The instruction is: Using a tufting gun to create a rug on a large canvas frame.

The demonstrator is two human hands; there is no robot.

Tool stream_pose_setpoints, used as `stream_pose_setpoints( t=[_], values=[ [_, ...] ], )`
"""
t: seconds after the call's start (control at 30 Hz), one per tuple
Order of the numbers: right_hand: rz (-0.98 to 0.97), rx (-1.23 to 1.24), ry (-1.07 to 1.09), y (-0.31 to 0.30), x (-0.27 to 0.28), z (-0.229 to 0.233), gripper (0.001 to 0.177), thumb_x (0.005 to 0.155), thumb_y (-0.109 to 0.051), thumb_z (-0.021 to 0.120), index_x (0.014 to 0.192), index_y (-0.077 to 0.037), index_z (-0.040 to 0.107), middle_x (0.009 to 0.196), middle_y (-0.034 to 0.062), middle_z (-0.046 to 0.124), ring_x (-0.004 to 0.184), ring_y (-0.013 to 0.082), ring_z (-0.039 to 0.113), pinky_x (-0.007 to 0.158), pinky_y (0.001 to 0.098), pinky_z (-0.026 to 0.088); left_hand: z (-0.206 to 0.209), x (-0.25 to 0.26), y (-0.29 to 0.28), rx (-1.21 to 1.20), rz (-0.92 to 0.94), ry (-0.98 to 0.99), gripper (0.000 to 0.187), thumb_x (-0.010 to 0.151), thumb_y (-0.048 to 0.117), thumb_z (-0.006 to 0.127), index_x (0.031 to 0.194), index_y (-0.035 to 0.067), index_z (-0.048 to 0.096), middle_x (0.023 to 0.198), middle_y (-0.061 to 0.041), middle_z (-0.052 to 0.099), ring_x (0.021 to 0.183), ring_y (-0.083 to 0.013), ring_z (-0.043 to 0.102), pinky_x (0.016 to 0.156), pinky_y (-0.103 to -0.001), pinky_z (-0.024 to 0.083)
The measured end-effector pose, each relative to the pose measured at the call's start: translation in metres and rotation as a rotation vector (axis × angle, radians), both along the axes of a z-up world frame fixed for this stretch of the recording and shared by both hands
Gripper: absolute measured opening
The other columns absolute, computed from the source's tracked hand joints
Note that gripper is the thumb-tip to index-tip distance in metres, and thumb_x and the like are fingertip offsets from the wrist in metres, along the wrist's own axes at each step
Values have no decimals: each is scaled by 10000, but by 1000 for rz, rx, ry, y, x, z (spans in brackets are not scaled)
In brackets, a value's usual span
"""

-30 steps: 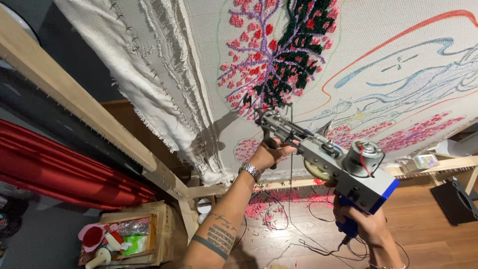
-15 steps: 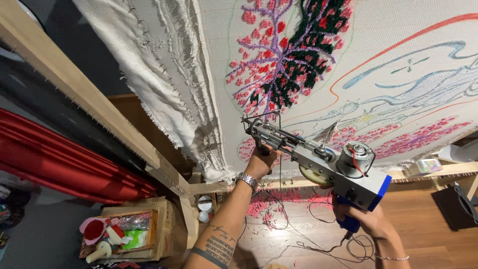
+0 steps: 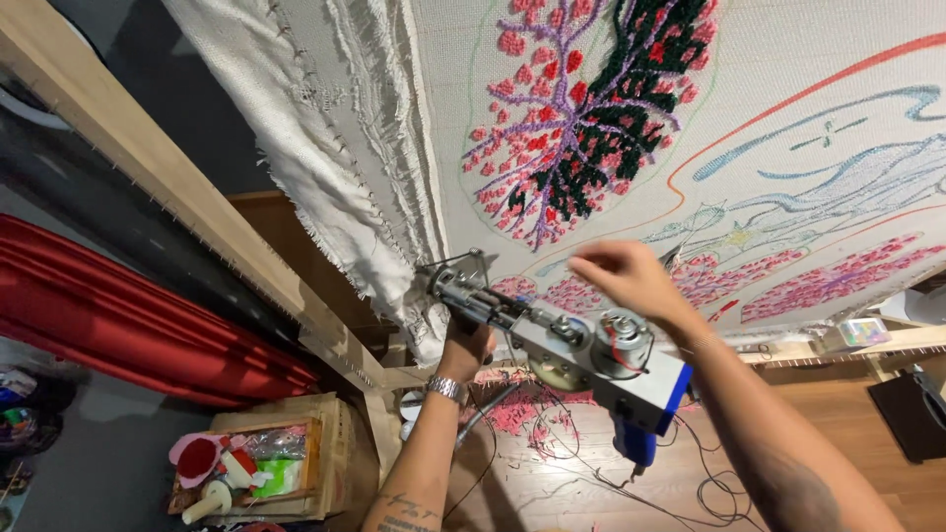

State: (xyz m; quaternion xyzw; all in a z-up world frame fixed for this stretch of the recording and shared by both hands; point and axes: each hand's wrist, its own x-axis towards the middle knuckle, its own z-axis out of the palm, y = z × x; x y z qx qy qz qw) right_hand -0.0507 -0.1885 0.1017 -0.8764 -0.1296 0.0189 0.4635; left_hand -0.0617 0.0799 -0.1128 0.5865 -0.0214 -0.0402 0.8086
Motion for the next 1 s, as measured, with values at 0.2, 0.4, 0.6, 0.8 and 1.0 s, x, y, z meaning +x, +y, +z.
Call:
stream_pose_setpoints(
  t=[0.2,0.4,0.6,0.8,1.0],
  values=[
    [-107,-125,-192,78,59,-10,393,903,-388,733,888,3,772,750,136,746,655,224,722,664,365,569,-50,-11,29,-146,12,108,407,990,364,681,810,69,465,546,-13,465,462,-126,443,419,-277,323],
    [-186,-80,-328,87,80,-25,293,899,-285,685,861,-4,759,758,189,716,660,324,702,657,398,550,-5,-43,47,-5,124,-6,307,970,318,670,1118,50,696,684,46,527,540,-82,433,463,-263,337],
    [-167,-140,-252,61,60,-35,310,908,-270,635,819,18,709,683,194,659,602,338,652,612,443,501,-5,-46,56,139,83,-63,486,1030,325,632,1345,-33,725,831,42,598,614,-54,447,525,-244,379],
    [517,-167,-274,40,24,-85,472,903,-420,749,1141,-14,713,1017,165,749,810,251,704,697,424,573,-74,-20,46,-407,-167,-8,475,1041,219,572,1440,-35,520,872,-49,659,606,-130,504,581,-290,450],
    [498,489,636,-38,-47,-211,510,943,-277,745,1340,-6,578,1043,149,687,851,229,643,730,392,508,-128,-1,19,-170,65,-5,345,1132,241,586,1323,-17,460,779,-66,543,558,-154,486,459,-323,389]
  ],
)
